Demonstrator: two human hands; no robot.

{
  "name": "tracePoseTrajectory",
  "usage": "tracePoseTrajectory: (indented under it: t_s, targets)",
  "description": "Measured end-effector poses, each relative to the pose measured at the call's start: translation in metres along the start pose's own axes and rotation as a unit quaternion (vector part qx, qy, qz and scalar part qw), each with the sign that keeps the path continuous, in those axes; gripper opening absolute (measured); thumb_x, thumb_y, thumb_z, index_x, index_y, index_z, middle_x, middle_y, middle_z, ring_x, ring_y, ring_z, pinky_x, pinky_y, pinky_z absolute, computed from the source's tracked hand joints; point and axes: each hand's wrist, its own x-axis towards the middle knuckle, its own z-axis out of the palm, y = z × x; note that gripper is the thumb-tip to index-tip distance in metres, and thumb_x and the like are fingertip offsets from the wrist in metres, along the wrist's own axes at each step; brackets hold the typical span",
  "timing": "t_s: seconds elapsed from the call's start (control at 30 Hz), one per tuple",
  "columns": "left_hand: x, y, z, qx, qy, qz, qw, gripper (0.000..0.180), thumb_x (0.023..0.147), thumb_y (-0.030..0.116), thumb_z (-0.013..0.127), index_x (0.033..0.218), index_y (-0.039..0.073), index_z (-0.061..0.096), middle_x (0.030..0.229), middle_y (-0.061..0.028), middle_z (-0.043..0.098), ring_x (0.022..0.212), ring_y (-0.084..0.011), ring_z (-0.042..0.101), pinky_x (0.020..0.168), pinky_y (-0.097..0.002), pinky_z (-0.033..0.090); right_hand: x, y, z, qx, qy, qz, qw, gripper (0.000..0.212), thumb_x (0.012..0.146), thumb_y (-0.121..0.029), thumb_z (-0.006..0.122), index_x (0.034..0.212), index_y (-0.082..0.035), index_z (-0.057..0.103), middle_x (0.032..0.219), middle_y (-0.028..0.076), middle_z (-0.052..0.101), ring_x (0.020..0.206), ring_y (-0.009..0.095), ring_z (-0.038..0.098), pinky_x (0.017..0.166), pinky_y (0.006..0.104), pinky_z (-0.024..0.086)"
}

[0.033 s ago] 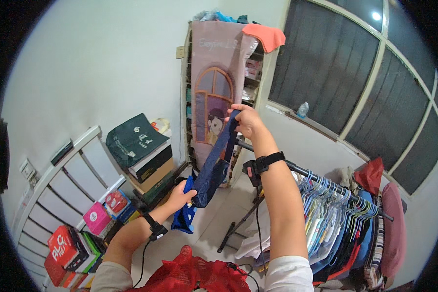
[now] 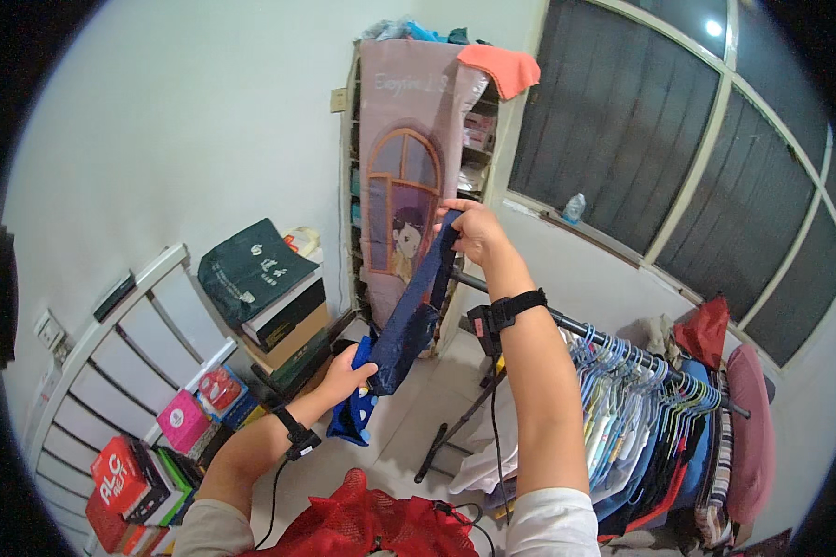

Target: The person removes clothes from hangers on a rack, folds them on a bed, and places small items into compartments of a fabric storage organizer.

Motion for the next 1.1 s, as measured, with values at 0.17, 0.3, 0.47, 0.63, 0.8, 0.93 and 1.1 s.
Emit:
tracePoseTrajectory:
  t_s: [0.17,0.3,0.47,0.63,0.8,0.93,1.1]
  targets:
    - [0.033,-0.005,0.009,-0.048,-0.062,-0.004,0.997,0.027,0.088,0.015,0.068,0.11,0.003,0.058,0.085,-0.0029,0.063,0.057,-0.0088,0.056,0.052,-0.0247,0.046,-0.004,-0.004,-0.029,-0.019,0.053,-0.005,0.998,0.047,0.086,0.013,0.037,0.129,-0.003,0.05,0.108,0.014,0.064,0.083,0.024,0.066,0.075,0.0414,0.056]
    - [0.057,-0.009,0.01,-0.076,-0.11,-0.042,0.99,0.023,0.089,0.011,0.067,0.11,0.005,0.059,0.093,-0.0024,0.064,0.06,-0.0085,0.057,0.054,-0.0243,0.048,-0.02,0.003,-0.039,-0.032,0.048,0.054,0.997,0.042,0.089,0.01,0.039,0.128,-0.004,0.046,0.108,0.016,0.063,0.088,0.024,0.065,0.08,0.0415,0.056]
    - [0.095,-0.002,0.002,-0.105,-0.187,-0.049,0.975,0.028,0.092,0.014,0.064,0.115,0.001,0.056,0.097,-0.0084,0.064,0.068,-0.0119,0.058,0.064,-0.0276,0.05,-0.039,0.02,-0.068,-0.073,0.101,0.089,0.988,0.031,0.09,0.008,0.045,0.118,-0.003,0.051,0.1,0.012,0.059,0.086,0.024,0.063,0.079,0.041,0.056]
    - [0.123,0.043,-0.005,-0.169,-0.268,-0.11,0.942,0.042,0.087,0.005,0.061,0.128,0.0,0.05,0.093,-0.0088,0.063,0.072,-0.0133,0.06,0.069,-0.0292,0.052,-0.047,0.034,-0.096,-0.112,0.112,0.103,0.982,0.028,0.087,0.008,0.049,0.113,-0.002,0.055,0.097,0.009,0.057,0.086,0.023,0.062,0.077,0.0361,0.054]
    - [0.147,0.085,-0.009,-0.128,-0.276,-0.081,0.949,0.04,0.085,0.002,0.06,0.124,0.002,0.053,0.086,-0.0056,0.063,0.068,-0.0118,0.059,0.064,-0.0267,0.05,-0.04,0.039,-0.123,-0.109,0.148,0.084,0.979,0.035,0.081,0.012,0.051,0.111,-0.004,0.059,0.097,0.008,0.057,0.085,0.021,0.061,0.074,0.0321,0.052]
    - [0.16,0.112,-0.012,-0.095,-0.263,-0.045,0.959,0.038,0.086,0.002,0.059,0.124,0.002,0.054,0.085,-0.0049,0.064,0.069,-0.0107,0.059,0.064,-0.0256,0.049,-0.027,0.042,-0.134,-0.09,0.176,0.05,0.979,0.039,0.08,0.014,0.05,0.112,-0.006,0.061,0.095,0.008,0.058,0.083,0.022,0.061,0.074,0.0312,0.052]
    - [0.17,0.131,-0.02,-0.085,-0.244,-0.014,0.966,0.038,0.087,0.003,0.057,0.125,0.002,0.053,0.088,-0.0065,0.064,0.07,-0.011,0.059,0.065,-0.0256,0.049,-0.025,0.042,-0.121,-0.351,0.282,0.081,0.889,0.033,0.081,-0.01,0.065,0.114,-0.003,0.06,0.09,0.012,0.065,0.085,0.026,0.065,0.074,0.036,0.053]
